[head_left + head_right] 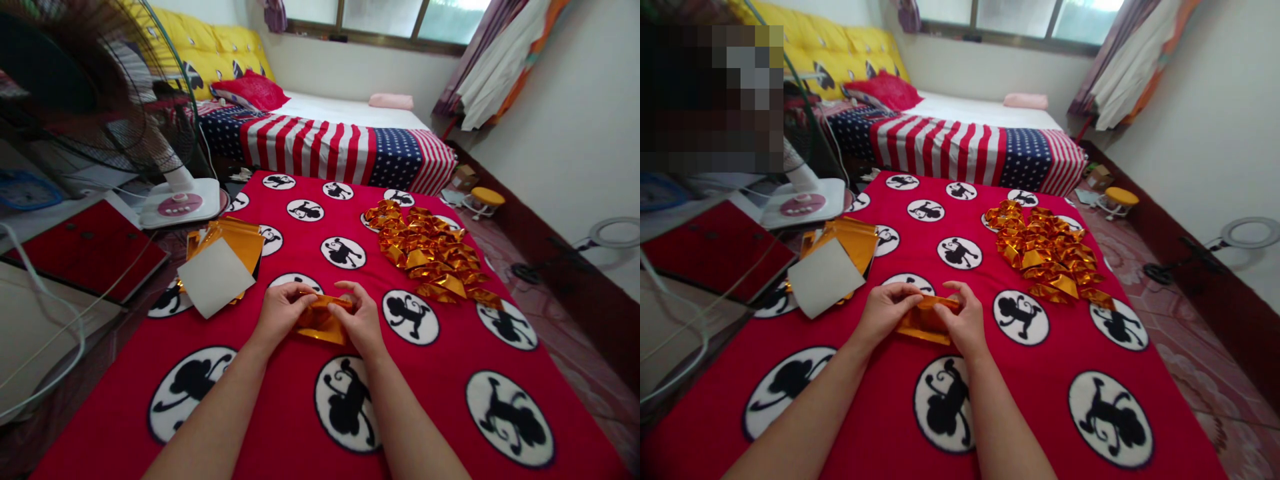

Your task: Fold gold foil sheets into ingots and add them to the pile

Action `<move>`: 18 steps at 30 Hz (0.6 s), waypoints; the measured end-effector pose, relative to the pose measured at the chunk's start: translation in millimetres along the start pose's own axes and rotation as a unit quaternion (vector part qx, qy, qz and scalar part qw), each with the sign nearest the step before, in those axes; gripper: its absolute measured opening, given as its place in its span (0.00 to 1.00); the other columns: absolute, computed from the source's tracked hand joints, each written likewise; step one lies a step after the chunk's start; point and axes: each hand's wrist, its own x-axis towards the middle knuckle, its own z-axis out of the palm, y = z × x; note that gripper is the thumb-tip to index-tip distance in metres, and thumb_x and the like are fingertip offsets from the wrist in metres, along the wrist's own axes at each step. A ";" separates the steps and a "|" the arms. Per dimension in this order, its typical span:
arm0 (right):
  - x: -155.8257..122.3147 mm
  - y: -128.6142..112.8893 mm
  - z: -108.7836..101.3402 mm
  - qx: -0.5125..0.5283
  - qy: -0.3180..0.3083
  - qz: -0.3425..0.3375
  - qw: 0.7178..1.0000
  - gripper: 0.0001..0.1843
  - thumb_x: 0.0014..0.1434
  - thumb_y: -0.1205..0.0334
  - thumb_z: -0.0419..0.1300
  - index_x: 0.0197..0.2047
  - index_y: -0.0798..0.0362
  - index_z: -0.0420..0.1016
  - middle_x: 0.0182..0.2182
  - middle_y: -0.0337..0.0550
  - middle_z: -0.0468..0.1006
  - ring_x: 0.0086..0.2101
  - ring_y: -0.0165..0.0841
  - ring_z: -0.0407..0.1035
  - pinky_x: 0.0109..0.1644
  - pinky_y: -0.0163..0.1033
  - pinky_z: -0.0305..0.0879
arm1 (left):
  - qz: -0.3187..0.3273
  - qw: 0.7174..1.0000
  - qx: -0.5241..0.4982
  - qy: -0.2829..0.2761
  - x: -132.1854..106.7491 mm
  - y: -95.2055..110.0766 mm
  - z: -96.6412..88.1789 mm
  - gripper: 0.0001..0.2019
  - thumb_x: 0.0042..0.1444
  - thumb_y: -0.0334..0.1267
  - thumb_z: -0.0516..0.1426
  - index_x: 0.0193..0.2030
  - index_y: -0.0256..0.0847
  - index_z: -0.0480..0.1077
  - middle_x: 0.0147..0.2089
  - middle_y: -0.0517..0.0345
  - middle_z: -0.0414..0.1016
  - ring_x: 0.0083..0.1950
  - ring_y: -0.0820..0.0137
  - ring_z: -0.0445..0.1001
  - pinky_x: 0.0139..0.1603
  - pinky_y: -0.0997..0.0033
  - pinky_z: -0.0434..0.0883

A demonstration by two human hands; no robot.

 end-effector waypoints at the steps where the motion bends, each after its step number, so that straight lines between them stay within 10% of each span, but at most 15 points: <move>1: 0.3 0.1 -1.3 0.020 0.002 0.007 1.000 0.19 0.51 0.59 0.66 0.46 0.52 0.71 0.22 0.32 0.71 0.22 0.27 0.66 0.28 0.32 0.63 | -0.010 1.000 -0.011 0.013 0.7 -0.6 -2.0 0.08 0.47 0.40 0.65 0.31 0.37 0.79 0.30 0.54 0.81 0.30 0.68 0.77 0.31 0.74 0.72; 18: 2.0 2.2 -5.5 0.049 0.035 0.006 0.998 0.10 0.50 0.56 0.69 0.33 0.52 0.77 0.27 0.40 0.78 0.28 0.33 0.72 0.33 0.37 0.69 | -0.034 0.993 -0.113 -0.007 1.5 -4.5 -7.6 0.19 0.52 0.44 0.64 0.48 0.37 0.75 0.38 0.51 0.82 0.38 0.65 0.80 0.38 0.71 0.75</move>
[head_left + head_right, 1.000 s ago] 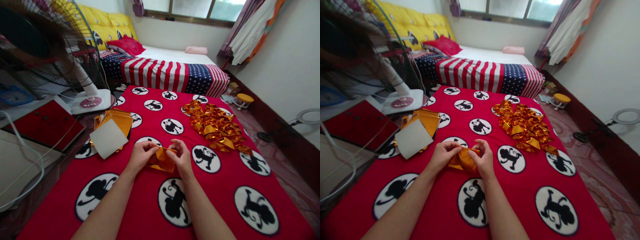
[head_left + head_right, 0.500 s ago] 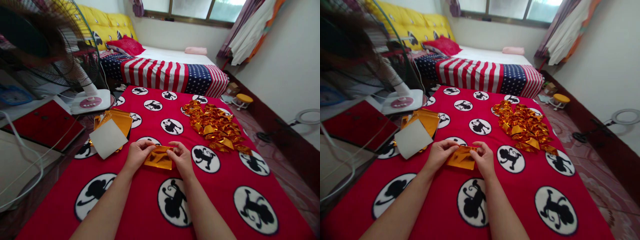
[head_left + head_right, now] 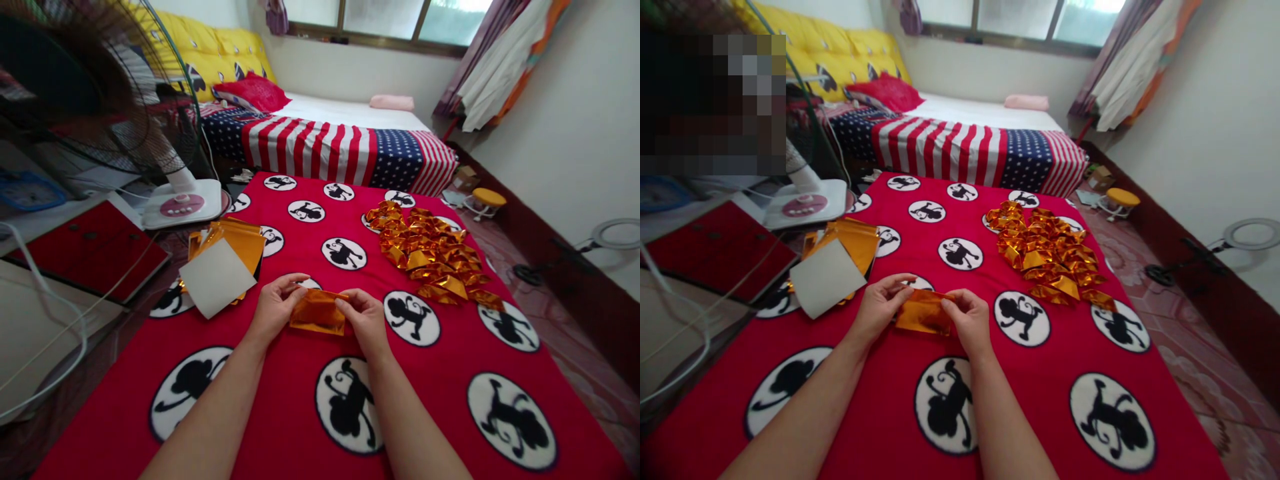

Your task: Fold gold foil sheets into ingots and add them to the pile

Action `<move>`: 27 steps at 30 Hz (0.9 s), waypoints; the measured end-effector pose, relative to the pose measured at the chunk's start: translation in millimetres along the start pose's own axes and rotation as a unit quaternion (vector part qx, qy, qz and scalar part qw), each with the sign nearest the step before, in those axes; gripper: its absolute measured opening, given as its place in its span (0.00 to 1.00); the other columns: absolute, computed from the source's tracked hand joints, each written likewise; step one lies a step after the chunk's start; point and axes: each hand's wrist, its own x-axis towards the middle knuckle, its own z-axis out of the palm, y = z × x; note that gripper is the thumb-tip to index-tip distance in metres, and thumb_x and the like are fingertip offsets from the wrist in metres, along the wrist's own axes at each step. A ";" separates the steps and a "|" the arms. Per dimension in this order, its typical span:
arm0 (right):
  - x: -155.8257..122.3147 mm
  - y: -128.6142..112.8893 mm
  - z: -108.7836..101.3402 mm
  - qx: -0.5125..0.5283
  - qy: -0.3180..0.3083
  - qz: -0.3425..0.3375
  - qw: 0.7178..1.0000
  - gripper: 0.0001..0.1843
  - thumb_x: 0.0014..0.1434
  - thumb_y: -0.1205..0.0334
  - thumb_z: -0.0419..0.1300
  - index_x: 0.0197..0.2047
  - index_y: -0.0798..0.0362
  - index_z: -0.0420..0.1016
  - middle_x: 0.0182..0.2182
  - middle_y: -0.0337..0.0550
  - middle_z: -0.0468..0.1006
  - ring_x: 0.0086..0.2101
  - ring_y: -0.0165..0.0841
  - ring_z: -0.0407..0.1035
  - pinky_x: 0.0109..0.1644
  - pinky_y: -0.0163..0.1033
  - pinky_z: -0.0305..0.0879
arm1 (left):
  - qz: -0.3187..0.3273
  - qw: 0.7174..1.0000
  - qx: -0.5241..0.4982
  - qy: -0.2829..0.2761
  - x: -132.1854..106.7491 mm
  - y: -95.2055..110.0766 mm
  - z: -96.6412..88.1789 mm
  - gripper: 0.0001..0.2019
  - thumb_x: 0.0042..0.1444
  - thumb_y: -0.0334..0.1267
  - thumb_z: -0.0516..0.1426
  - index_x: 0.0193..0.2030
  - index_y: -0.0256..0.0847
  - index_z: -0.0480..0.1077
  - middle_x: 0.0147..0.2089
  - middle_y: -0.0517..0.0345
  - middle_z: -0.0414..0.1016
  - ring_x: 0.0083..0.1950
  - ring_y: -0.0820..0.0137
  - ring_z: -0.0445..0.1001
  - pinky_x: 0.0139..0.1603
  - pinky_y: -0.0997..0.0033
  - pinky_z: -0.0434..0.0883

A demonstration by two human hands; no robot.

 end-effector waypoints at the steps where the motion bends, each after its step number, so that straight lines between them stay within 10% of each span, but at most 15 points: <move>1: 0.1 -0.6 -0.2 -0.014 0.017 -0.036 0.999 0.08 0.51 0.57 0.68 0.31 0.52 0.77 0.28 0.40 0.78 0.30 0.33 0.73 0.34 0.37 0.69 | 0.017 1.000 0.005 -0.001 0.8 -0.5 -0.4 0.18 0.53 0.44 0.63 0.48 0.37 0.75 0.41 0.50 0.82 0.41 0.65 0.80 0.42 0.70 0.75; 5: -0.7 -5.1 -1.7 -0.077 0.125 -0.203 0.968 0.02 0.55 0.62 0.66 0.32 0.49 0.80 0.36 0.43 0.78 0.39 0.35 0.72 0.44 0.41 0.69 | 0.079 0.996 0.040 0.034 4.3 -2.7 -2.9 0.19 0.53 0.43 0.63 0.51 0.39 0.75 0.52 0.48 0.78 0.48 0.66 0.78 0.48 0.72 0.73; 9: -3.8 -5.2 -2.1 -0.116 0.183 -0.271 0.938 0.03 0.56 0.65 0.66 0.34 0.46 0.81 0.39 0.43 0.76 0.41 0.36 0.71 0.46 0.44 0.69 | 0.035 0.998 -0.008 0.047 1.6 -1.2 -0.1 0.25 0.56 0.52 0.60 0.53 0.35 0.71 0.37 0.51 0.80 0.33 0.71 0.78 0.34 0.76 0.73; 17: -11.5 -0.4 5.4 -0.241 0.041 -0.342 0.907 0.14 0.58 0.69 0.62 0.38 0.38 0.82 0.39 0.42 0.78 0.40 0.36 0.70 0.39 0.43 0.69 | -0.042 0.995 -0.087 0.007 -5.2 2.6 13.8 0.38 0.51 0.52 0.63 0.64 0.35 0.59 0.26 0.59 0.78 0.25 0.69 0.78 0.29 0.73 0.75; 22: -10.9 -4.4 8.3 -0.224 0.029 -0.320 0.920 0.13 0.60 0.70 0.58 0.38 0.43 0.81 0.42 0.44 0.76 0.43 0.37 0.71 0.44 0.44 0.69 | -0.006 0.996 -0.064 0.056 0.5 0.7 7.8 0.38 0.49 0.46 0.65 0.64 0.32 0.60 0.20 0.63 0.75 0.20 0.73 0.74 0.24 0.80 0.72; 27: -10.0 -2.2 6.9 -0.093 0.075 -0.158 0.980 0.14 0.64 0.59 0.54 0.52 0.49 0.71 0.42 0.46 0.76 0.41 0.36 0.72 0.35 0.37 0.69 | 0.026 0.994 -0.065 0.088 2.7 -0.6 6.1 0.37 0.51 0.43 0.64 0.67 0.37 0.58 0.22 0.63 0.76 0.21 0.75 0.74 0.25 0.80 0.72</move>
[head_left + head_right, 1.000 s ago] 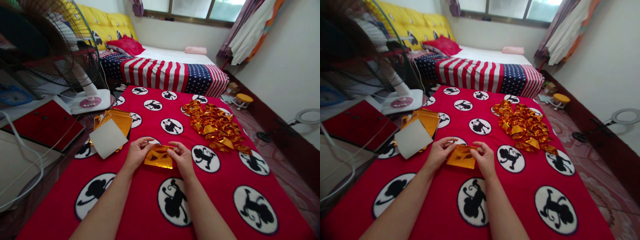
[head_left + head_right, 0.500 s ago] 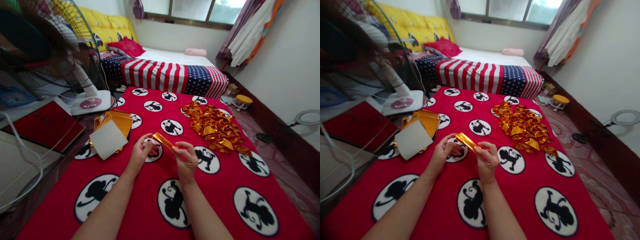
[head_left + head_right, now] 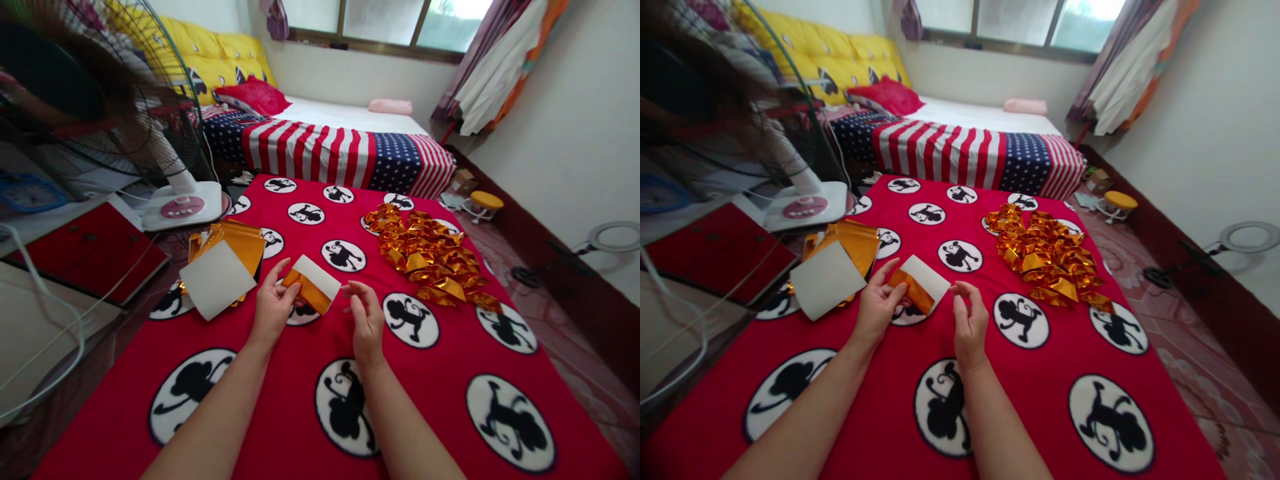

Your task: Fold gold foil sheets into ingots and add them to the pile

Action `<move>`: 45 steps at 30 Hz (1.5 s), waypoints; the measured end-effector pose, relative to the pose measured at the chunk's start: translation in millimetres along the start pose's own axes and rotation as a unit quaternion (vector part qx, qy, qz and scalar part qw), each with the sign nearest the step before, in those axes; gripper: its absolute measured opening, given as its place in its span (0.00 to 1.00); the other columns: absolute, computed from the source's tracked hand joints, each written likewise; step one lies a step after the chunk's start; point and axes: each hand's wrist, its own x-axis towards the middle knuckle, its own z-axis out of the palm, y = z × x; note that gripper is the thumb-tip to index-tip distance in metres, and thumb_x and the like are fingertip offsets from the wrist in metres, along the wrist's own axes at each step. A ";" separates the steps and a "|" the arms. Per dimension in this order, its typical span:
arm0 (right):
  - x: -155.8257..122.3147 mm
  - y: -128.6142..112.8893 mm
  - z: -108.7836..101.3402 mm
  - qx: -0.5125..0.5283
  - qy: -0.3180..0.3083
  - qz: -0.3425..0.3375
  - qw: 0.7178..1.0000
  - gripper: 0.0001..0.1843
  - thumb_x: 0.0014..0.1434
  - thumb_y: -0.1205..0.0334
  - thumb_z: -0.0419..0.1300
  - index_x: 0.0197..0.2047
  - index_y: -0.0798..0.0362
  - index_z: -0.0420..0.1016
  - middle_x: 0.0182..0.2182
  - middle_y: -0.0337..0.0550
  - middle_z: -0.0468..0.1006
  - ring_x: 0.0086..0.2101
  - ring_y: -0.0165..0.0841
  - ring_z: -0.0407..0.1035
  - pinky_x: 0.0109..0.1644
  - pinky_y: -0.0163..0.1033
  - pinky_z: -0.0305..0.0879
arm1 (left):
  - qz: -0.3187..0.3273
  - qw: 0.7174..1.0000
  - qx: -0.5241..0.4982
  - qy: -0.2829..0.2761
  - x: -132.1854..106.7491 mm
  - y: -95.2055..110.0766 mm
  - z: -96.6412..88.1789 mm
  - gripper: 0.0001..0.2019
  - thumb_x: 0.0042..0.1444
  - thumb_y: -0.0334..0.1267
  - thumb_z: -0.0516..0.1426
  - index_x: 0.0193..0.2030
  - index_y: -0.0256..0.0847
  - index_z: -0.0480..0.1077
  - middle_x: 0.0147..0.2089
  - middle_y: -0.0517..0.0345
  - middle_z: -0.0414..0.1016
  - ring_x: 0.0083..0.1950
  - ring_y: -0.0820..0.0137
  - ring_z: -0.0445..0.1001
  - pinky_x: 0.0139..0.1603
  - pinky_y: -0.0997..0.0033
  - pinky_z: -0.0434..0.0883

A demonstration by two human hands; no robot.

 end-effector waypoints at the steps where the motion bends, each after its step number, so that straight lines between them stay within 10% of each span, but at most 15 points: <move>1: -0.4 0.5 1.3 0.031 -0.011 0.031 0.999 0.16 0.64 0.57 0.54 0.54 0.49 0.68 0.41 0.45 0.77 0.39 0.35 0.73 0.33 0.36 0.69 | 0.002 1.000 0.001 0.001 -0.7 0.1 1.0 0.37 0.52 0.43 0.64 0.68 0.37 0.57 0.23 0.62 0.77 0.22 0.75 0.74 0.26 0.79 0.73; 5: -2.4 -0.6 12.3 0.128 -0.051 0.098 0.986 0.31 0.55 0.57 0.65 0.59 0.48 0.59 0.42 0.45 0.79 0.41 0.37 0.76 0.40 0.38 0.73 | 0.000 0.999 0.021 -0.030 -5.5 0.7 6.5 0.38 0.52 0.43 0.64 0.68 0.37 0.57 0.26 0.61 0.79 0.24 0.73 0.77 0.28 0.78 0.74; 22: -2.2 2.6 17.2 0.172 -0.030 0.128 0.976 0.29 0.53 0.63 0.66 0.56 0.47 0.61 0.41 0.42 0.82 0.42 0.36 0.78 0.47 0.41 0.74 | -0.018 1.000 -0.014 0.010 -2.0 -2.8 1.2 0.35 0.51 0.42 0.63 0.66 0.34 0.62 0.23 0.64 0.76 0.24 0.73 0.75 0.28 0.76 0.76; 40: -3.6 8.1 8.9 0.001 -0.065 0.031 0.997 0.14 0.61 0.57 0.61 0.49 0.50 0.76 0.40 0.44 0.80 0.37 0.35 0.75 0.41 0.40 0.71 | -0.069 0.991 -0.117 -0.004 0.1 -1.2 0.1 0.27 0.47 0.56 0.65 0.45 0.34 0.76 0.36 0.51 0.81 0.34 0.67 0.79 0.33 0.71 0.75; 45: -1.7 3.1 3.4 -0.006 -0.075 -0.018 0.997 0.16 0.65 0.56 0.57 0.53 0.49 0.76 0.49 0.46 0.79 0.49 0.39 0.72 0.54 0.43 0.68 | -0.083 0.985 -0.153 -0.003 0.8 1.6 -3.5 0.26 0.50 0.60 0.62 0.35 0.33 0.76 0.33 0.53 0.79 0.32 0.71 0.77 0.33 0.75 0.72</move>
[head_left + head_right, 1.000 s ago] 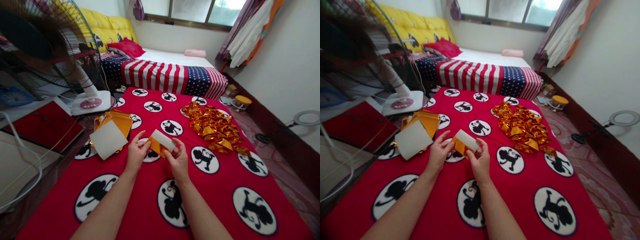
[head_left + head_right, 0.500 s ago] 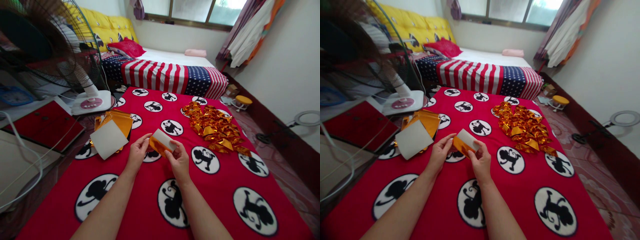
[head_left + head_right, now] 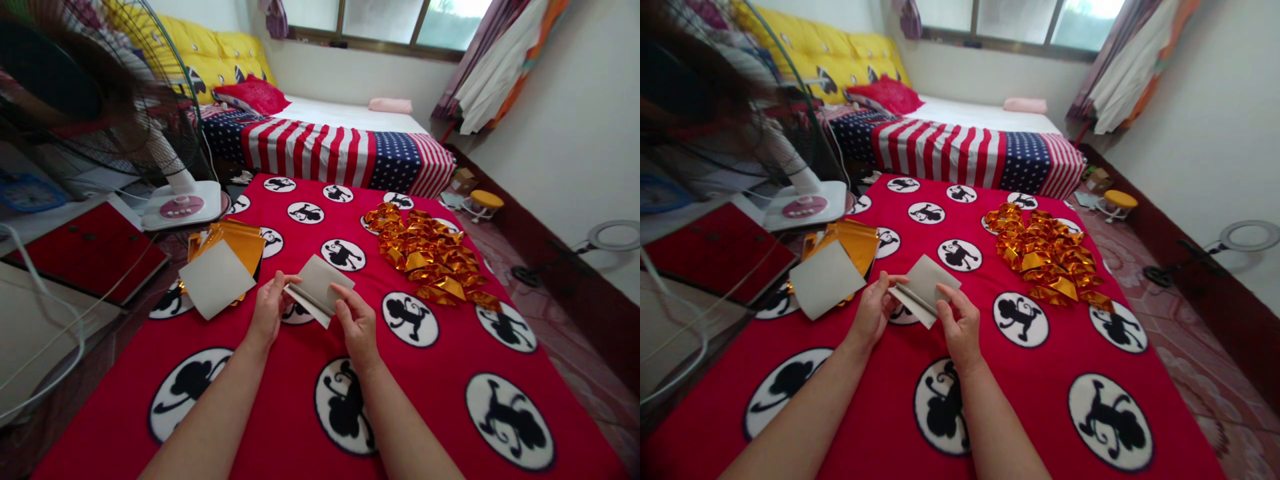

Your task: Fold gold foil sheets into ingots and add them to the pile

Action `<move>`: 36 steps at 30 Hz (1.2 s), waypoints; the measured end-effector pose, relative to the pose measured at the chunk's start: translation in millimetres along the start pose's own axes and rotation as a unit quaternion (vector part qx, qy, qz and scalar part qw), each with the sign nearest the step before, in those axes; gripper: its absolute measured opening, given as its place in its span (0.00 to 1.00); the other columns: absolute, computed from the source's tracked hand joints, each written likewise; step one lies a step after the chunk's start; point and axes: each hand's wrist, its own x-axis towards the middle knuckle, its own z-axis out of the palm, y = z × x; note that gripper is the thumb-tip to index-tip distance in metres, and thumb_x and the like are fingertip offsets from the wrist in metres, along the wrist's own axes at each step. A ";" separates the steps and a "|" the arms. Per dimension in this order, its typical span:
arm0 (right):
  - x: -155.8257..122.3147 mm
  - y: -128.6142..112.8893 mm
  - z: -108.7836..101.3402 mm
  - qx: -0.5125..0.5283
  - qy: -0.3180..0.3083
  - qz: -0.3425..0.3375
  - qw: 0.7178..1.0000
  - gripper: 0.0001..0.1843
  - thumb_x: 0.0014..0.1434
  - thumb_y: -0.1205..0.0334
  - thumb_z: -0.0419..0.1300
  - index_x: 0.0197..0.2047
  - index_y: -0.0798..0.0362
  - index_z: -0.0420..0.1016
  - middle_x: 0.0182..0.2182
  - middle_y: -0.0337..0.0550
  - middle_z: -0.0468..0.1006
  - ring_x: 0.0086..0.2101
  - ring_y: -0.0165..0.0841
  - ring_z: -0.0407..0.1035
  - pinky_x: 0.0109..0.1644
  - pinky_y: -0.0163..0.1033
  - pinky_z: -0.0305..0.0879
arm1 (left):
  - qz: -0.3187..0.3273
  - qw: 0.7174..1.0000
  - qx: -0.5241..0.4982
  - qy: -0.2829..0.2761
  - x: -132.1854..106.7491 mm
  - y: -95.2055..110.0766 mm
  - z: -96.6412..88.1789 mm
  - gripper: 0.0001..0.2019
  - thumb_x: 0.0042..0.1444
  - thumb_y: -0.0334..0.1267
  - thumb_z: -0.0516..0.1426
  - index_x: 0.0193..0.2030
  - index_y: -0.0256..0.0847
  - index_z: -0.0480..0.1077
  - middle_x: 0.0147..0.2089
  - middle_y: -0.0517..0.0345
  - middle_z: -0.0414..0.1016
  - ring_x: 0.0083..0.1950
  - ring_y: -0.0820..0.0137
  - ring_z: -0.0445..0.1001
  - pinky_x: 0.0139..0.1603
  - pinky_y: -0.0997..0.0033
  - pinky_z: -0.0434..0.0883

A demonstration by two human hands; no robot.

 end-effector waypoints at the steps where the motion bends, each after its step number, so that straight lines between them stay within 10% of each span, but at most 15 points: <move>1: 0.0 -0.3 -0.5 0.005 -0.003 -0.008 1.000 0.18 0.65 0.56 0.56 0.56 0.49 0.75 0.52 0.46 0.77 0.53 0.39 0.70 0.57 0.44 0.66 | -0.001 1.000 -0.013 -0.003 -0.2 0.3 0.0 0.26 0.51 0.60 0.61 0.38 0.34 0.76 0.35 0.52 0.79 0.33 0.72 0.77 0.33 0.76 0.72; 7: -2.9 1.5 2.3 0.001 -0.058 -0.010 0.998 0.36 0.65 0.52 0.57 0.72 0.48 0.51 0.69 0.48 0.56 0.57 0.41 0.68 0.55 0.42 0.69 | -0.025 0.998 -0.057 -0.031 -5.6 0.6 7.9 0.41 0.48 0.43 0.68 0.67 0.46 0.55 0.52 0.52 0.76 0.47 0.67 0.78 0.45 0.71 0.74; 16: -5.9 2.7 9.3 -0.046 -0.079 -0.032 0.995 0.43 0.66 0.55 0.55 0.74 0.43 0.30 0.73 0.42 0.38 0.69 0.40 0.43 0.67 0.49 0.55 | -0.112 0.979 -0.162 -0.047 -11.6 1.2 15.1 0.36 0.51 0.34 0.65 0.65 0.42 0.55 0.48 0.50 0.78 0.43 0.65 0.80 0.51 0.58 0.76; 23: -4.5 -2.5 9.8 -0.063 -0.102 -0.034 0.992 0.45 0.65 0.57 0.57 0.74 0.42 0.31 0.72 0.42 0.43 0.69 0.40 0.44 0.69 0.51 0.53 | -0.174 0.966 -0.162 -0.107 -11.7 -5.3 13.3 0.15 0.56 0.40 0.62 0.46 0.35 0.72 0.43 0.47 0.81 0.43 0.63 0.81 0.46 0.65 0.77; 30: -4.0 -8.9 8.5 -0.055 -0.156 -0.064 0.984 0.39 0.63 0.56 0.59 0.73 0.43 0.47 0.68 0.45 0.58 0.65 0.42 0.55 0.67 0.49 0.55 | -0.128 0.978 -0.158 0.037 -6.4 -1.0 14.7 0.18 0.54 0.41 0.64 0.50 0.39 0.72 0.43 0.54 0.82 0.38 0.67 0.81 0.36 0.69 0.78; 36: -1.9 -9.5 2.4 0.085 0.017 -0.004 0.996 0.30 0.65 0.52 0.55 0.69 0.44 0.56 0.68 0.51 0.58 0.53 0.40 0.69 0.49 0.43 0.71 | -0.078 0.997 -0.012 -0.017 -2.3 3.9 1.1 0.19 0.45 0.43 0.68 0.43 0.37 0.76 0.35 0.55 0.82 0.30 0.69 0.78 0.29 0.74 0.73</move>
